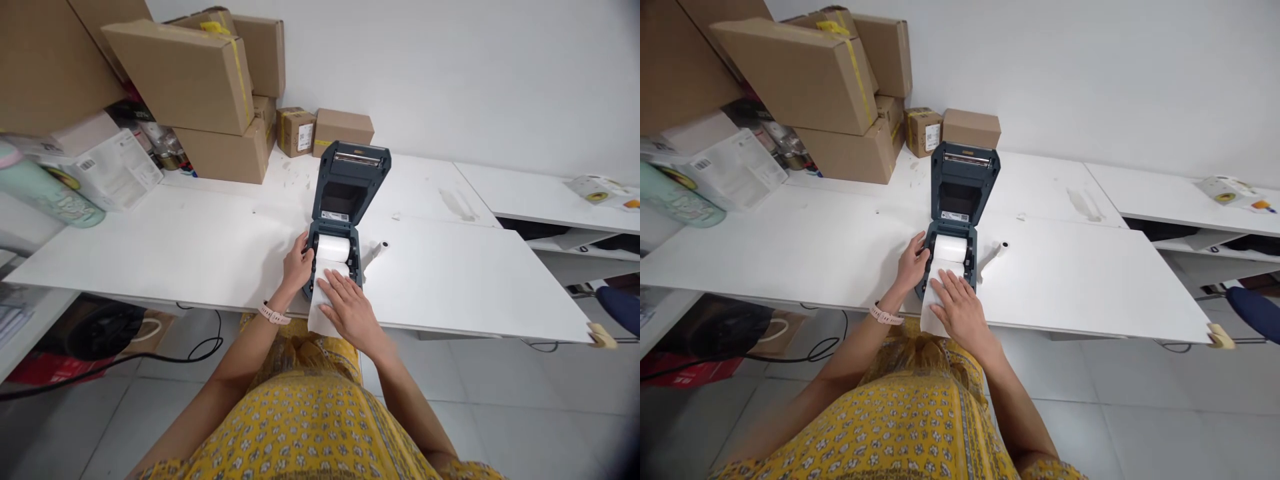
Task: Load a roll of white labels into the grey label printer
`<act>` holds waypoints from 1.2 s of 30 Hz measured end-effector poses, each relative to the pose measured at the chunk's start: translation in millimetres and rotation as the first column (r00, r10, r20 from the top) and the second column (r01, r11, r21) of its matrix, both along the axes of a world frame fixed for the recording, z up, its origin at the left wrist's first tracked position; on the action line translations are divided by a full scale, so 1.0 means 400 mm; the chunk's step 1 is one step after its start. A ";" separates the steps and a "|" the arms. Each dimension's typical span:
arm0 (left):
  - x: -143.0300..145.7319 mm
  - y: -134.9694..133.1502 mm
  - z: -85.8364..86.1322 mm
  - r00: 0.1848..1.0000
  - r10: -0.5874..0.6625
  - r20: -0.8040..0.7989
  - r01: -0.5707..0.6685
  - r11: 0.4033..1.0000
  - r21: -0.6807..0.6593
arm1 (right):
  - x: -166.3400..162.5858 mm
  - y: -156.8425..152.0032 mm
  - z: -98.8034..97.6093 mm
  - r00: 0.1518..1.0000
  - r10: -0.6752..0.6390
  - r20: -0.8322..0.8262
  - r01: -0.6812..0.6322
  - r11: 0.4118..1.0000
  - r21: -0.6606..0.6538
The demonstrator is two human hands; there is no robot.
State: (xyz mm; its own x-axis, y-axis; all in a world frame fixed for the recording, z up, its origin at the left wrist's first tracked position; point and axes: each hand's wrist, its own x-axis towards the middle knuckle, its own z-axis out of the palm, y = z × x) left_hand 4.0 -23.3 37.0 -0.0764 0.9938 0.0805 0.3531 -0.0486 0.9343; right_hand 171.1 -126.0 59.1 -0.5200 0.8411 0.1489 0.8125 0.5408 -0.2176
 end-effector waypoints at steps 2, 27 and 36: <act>0.000 0.001 0.002 1.000 -0.012 -0.008 0.012 1.000 0.005 | -0.002 -0.006 -0.002 1.000 -0.013 -0.017 0.014 1.000 0.019; 0.000 -0.168 -0.032 0.931 -0.133 0.341 0.177 0.979 -0.100 | 0.150 0.256 0.166 0.540 -0.129 -0.832 0.414 0.901 0.129; -0.016 -0.227 -0.039 0.892 -0.133 0.432 0.213 0.967 -0.142 | 0.111 0.538 0.288 0.442 -0.138 -0.886 0.180 0.982 -0.063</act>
